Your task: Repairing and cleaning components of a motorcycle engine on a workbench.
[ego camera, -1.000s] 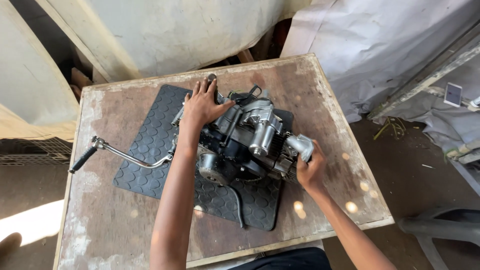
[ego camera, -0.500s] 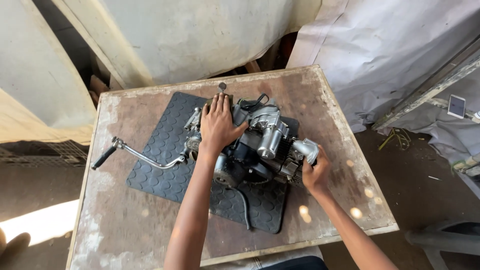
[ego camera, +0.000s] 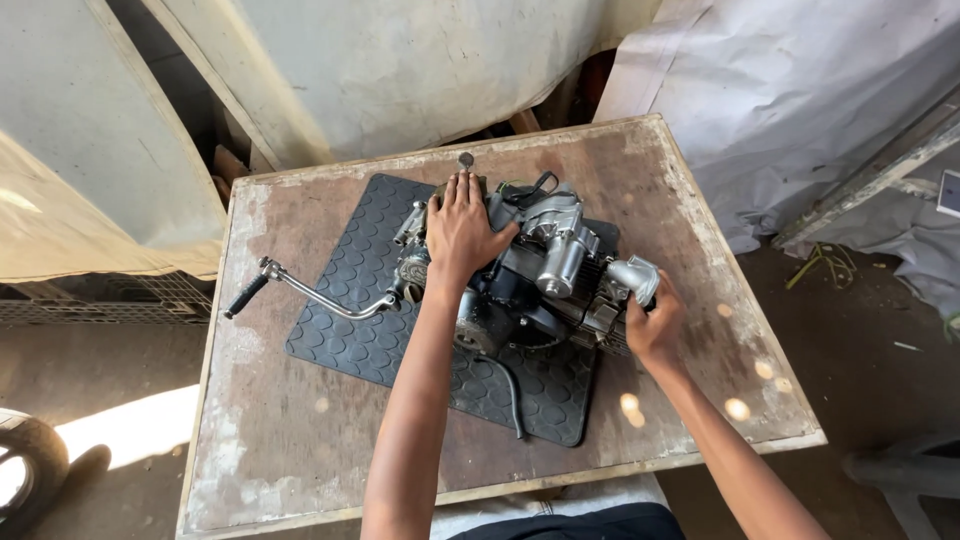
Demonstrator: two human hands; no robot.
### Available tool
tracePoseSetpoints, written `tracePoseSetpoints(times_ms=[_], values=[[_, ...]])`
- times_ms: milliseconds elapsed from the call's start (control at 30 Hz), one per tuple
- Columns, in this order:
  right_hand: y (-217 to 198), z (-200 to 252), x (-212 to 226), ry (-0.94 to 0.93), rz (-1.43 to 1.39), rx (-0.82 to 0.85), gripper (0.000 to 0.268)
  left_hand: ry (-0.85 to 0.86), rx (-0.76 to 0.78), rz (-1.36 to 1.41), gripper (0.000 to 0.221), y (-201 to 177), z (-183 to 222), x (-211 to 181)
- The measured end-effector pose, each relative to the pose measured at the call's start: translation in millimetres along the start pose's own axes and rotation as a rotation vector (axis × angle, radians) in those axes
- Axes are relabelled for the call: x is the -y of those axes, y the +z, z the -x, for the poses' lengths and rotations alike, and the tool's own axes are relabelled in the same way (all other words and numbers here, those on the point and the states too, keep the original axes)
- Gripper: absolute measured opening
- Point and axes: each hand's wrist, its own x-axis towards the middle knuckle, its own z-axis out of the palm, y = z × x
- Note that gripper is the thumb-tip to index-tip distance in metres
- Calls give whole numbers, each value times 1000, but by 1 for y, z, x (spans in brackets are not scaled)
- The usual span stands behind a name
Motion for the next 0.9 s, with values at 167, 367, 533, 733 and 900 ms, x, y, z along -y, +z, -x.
tracePoseSetpoints(times_ms=[167, 367, 533, 733, 900], values=[[3, 2, -3, -3, 35, -6, 18, 5, -16, 7, 102, -1, 2, -1], [4, 3, -10, 0, 28, -8, 19, -8, -25, -2, 103, 6, -1, 2], [7, -2, -11, -10, 39, -2, 21, -11, -47, -5, 99, 1, -4, 0], [3, -2, -7, 23, 11, 62, 24, -2, -40, 8, 92, -12, 4, -6], [10, 8, -30, 50, 120, 55, 26, -31, -11, 66, 86, -19, 7, -8]])
